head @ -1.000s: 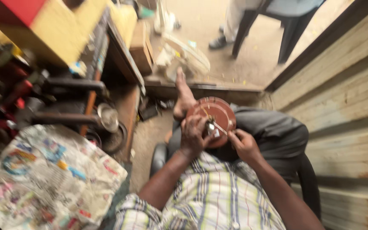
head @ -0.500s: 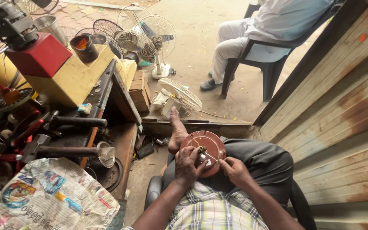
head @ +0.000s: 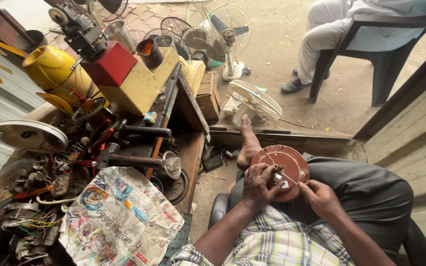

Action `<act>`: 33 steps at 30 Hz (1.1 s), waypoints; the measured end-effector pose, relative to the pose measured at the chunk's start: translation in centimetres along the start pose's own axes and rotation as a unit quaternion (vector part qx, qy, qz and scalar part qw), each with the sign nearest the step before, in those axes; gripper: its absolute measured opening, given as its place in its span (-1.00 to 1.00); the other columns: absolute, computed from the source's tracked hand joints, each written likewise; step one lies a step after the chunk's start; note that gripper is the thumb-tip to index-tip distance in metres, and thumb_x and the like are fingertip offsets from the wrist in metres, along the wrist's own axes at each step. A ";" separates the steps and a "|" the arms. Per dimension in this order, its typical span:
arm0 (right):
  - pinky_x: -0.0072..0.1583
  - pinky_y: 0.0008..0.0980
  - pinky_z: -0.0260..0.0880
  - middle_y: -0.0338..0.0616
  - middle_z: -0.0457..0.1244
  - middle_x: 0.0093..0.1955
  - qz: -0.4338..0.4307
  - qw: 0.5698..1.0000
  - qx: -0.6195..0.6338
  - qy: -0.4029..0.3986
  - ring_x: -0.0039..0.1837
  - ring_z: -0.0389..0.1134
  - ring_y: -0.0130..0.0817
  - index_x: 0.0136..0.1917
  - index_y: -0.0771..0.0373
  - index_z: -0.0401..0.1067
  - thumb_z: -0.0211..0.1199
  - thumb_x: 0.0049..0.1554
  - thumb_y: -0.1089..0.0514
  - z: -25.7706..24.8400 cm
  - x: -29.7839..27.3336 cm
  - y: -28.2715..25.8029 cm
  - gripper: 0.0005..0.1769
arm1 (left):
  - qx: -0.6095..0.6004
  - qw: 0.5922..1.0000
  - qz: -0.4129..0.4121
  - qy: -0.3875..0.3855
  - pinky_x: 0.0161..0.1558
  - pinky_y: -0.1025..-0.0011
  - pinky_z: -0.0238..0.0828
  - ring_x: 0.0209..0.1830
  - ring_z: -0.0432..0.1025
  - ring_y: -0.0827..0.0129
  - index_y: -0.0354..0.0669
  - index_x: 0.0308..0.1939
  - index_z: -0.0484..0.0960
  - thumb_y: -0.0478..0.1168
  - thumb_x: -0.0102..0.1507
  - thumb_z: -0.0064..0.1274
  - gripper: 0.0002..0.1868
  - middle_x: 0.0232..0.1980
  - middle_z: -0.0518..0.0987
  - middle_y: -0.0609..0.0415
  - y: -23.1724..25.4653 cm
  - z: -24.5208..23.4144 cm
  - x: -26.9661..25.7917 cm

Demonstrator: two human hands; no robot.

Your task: The person uses a screwdriver to tighten a screw on a circular reddish-brown electrical component held in their hands. The task involves repetitive adjustments to the central screw while the component is supported by the left hand.

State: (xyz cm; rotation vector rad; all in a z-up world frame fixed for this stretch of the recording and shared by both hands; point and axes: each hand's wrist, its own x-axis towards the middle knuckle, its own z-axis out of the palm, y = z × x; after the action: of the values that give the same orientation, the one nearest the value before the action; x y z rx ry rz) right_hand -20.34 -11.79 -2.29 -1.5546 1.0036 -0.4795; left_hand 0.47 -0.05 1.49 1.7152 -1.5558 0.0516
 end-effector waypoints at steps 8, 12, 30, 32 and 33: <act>-0.32 -0.42 0.16 -0.25 0.24 -0.45 -0.001 1.000 -0.022 0.017 -0.38 0.14 -0.54 -0.24 0.35 0.51 0.23 0.23 -0.05 0.1 -0.7 -0.9 -0.59 | -0.002 1.000 -0.013 -0.022 0.36 0.04 0.13 0.32 0.28 0.06 -0.08 0.25 0.59 0.18 0.23 0.23 -0.38 0.20 0.45 -0.03 0.3 0.1 -0.3; -0.31 -0.40 0.17 -0.23 0.25 -0.45 -0.003 0.999 -0.037 0.040 -0.37 0.16 -0.54 -0.20 0.34 0.53 0.25 0.22 -0.03 0.4 -1.0 -1.9 -0.63 | -0.008 1.000 -0.015 -0.016 0.33 0.05 0.14 0.31 0.28 0.05 -0.10 0.25 0.60 0.16 0.21 0.25 -0.37 0.20 0.45 -0.03 0.0 -0.1 0.2; -0.21 -0.29 0.38 -0.06 0.43 -0.33 -0.051 0.982 -0.149 0.100 -0.33 0.43 -0.41 -0.05 0.23 0.59 0.29 0.16 -0.08 1.0 -3.6 -6.2 -0.67 | -0.047 0.999 -0.007 -0.017 0.34 0.08 0.18 0.30 0.31 0.06 -0.09 0.20 0.64 0.09 0.18 0.24 -0.43 0.20 0.46 -0.02 0.2 -0.6 0.7; -0.22 -0.29 0.37 -0.04 0.42 -0.31 -0.078 0.979 -0.151 0.109 -0.33 0.43 -0.39 -0.04 0.25 0.57 0.29 0.17 -0.07 1.2 -3.9 -6.2 -0.66 | -0.044 0.999 -0.009 -0.016 0.35 0.08 0.17 0.31 0.31 0.06 -0.12 0.20 0.64 0.09 0.18 0.24 -0.42 0.20 0.47 -0.02 0.1 -0.5 0.3; -0.22 -0.28 0.37 -0.03 0.42 -0.31 -0.071 0.980 -0.153 0.110 -0.34 0.42 -0.37 -0.04 0.25 0.58 0.29 0.17 -0.07 1.2 -4.0 -6.3 -0.67 | -0.044 0.999 -0.008 -0.018 0.35 0.09 0.16 0.32 0.31 0.06 -0.14 0.20 0.63 0.09 0.18 0.24 -0.41 0.21 0.47 -0.02 0.0 -0.4 0.5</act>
State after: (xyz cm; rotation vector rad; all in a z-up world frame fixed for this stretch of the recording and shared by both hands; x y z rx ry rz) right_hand -19.51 -8.01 4.22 -1.8868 1.1824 -0.6302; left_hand 0.75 -0.21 2.00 1.6677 -1.5474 -0.0550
